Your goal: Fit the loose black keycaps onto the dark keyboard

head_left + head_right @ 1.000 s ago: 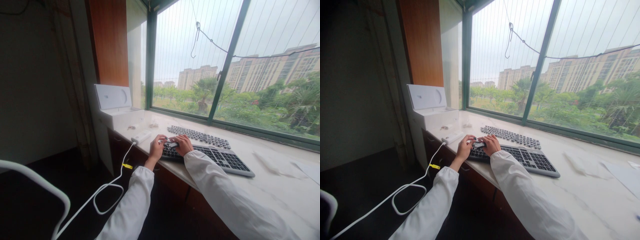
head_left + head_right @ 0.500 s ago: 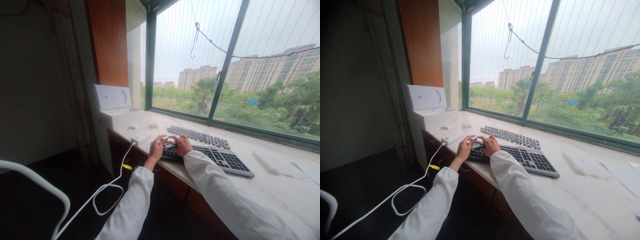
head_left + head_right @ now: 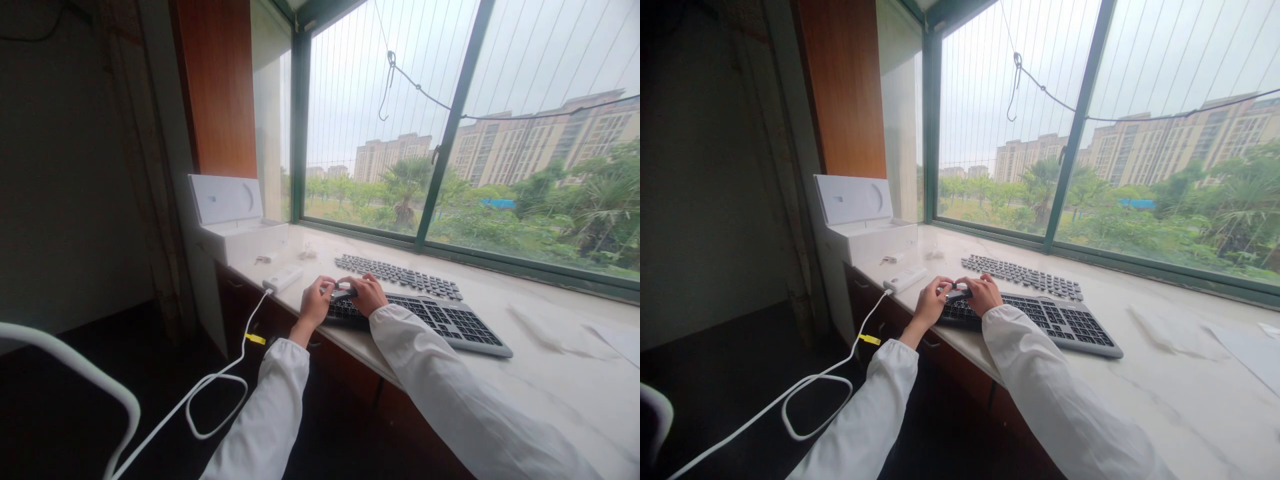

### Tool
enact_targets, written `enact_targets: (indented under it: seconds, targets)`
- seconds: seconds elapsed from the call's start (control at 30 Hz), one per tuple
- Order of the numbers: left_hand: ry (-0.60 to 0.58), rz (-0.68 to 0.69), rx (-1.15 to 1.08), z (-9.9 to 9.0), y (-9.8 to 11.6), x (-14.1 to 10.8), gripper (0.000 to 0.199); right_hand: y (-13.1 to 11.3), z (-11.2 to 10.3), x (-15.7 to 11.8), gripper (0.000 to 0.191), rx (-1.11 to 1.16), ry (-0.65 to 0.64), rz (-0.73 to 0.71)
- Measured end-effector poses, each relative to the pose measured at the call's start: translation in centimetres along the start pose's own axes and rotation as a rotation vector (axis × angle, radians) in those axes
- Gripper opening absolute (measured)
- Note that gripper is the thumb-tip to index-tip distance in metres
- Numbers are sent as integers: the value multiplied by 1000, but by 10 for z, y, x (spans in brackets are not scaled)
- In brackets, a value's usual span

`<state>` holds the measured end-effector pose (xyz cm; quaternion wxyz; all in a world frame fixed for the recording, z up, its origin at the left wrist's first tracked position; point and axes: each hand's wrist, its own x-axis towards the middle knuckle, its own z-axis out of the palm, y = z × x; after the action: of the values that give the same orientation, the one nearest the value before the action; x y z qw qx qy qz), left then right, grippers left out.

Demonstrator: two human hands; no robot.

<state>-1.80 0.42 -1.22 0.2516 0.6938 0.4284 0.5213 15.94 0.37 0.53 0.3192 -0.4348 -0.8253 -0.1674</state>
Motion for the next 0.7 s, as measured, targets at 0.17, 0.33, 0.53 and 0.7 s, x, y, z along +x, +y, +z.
enact_targets:
  seconds: [0.17, 0.33, 0.53, 0.7]
  targets:
    - [-11, -2, -12, 0, 0, 0, 22, -4, -4, 0, 41, 6, -28, 7]
    - [4, -28, -41, 1, -4, 1, 21, -8, -6, 2, 32, -13, -46, 25]
    - [7, -36, -44, 0, 0, 0, 19, -6, -3, 3, 36, -45, -92, 128]
    - [17, -33, -9, -2, 2, -1, 18, -6, -4, 4, 42, -46, -150, 137]
